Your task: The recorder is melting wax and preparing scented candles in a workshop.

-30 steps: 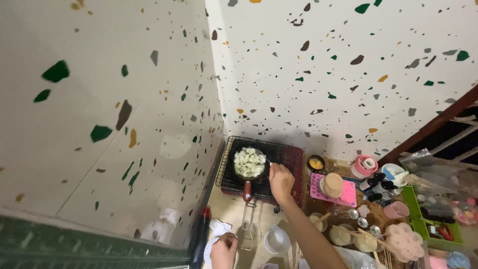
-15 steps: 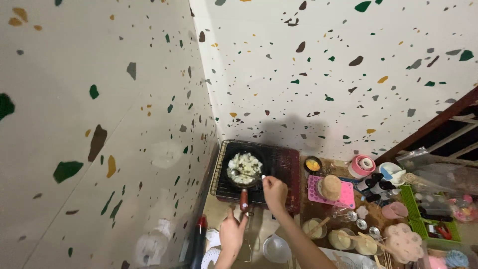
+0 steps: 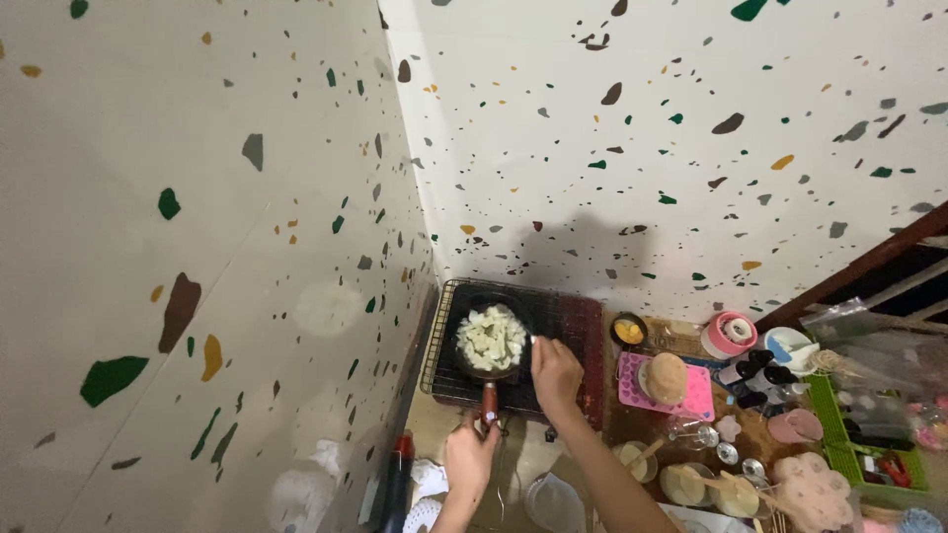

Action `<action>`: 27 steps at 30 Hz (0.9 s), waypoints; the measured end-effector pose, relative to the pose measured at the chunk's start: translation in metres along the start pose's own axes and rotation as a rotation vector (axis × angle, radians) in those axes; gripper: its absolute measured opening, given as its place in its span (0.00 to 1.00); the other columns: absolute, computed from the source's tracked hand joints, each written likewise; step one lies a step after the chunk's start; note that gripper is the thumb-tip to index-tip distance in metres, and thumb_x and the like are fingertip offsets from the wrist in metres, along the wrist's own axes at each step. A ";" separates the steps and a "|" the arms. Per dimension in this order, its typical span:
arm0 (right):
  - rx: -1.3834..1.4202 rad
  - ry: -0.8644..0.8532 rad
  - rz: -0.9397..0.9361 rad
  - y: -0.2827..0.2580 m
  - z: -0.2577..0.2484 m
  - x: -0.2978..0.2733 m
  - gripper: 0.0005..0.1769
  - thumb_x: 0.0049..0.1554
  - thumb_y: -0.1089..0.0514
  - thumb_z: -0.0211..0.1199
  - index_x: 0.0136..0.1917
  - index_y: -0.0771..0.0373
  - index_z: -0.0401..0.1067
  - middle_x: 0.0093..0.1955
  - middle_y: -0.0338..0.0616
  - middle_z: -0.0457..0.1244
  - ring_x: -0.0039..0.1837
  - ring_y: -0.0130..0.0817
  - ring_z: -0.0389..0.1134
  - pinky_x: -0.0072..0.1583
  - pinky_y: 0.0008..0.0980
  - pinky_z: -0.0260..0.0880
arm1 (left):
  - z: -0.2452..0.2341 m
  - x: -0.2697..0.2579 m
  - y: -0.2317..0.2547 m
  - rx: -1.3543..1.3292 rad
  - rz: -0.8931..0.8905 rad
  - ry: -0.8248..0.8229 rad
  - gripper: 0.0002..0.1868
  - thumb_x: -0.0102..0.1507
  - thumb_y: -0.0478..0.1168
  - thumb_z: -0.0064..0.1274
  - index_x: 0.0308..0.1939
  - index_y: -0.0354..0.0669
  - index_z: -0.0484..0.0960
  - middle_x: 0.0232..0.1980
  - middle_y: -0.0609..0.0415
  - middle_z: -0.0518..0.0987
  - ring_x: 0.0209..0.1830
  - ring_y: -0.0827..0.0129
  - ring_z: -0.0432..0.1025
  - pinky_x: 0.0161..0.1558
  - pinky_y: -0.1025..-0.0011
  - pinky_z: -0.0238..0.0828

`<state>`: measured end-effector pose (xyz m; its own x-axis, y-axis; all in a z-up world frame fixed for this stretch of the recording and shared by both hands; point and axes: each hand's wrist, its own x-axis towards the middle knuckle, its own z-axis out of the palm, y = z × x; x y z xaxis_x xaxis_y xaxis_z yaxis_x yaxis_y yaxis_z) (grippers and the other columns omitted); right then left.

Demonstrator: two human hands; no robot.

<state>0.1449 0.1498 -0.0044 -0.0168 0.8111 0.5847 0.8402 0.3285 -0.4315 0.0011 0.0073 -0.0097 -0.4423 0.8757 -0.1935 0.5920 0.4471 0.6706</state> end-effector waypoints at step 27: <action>0.003 0.009 -0.190 -0.012 -0.026 -0.027 0.06 0.59 0.60 0.64 0.46 0.65 0.77 0.35 0.49 0.64 0.40 0.46 0.68 0.38 0.44 0.69 | 0.012 0.003 -0.003 -0.015 0.054 0.067 0.19 0.57 0.50 0.63 0.45 0.41 0.84 0.35 0.36 0.83 0.36 0.41 0.78 0.42 0.50 0.75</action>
<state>0.1495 0.1111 0.0028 -0.1705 0.7296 0.6623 0.8208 0.4771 -0.3143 0.0064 0.0106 -0.0208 -0.4545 0.8840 -0.1090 0.6063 0.3967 0.6892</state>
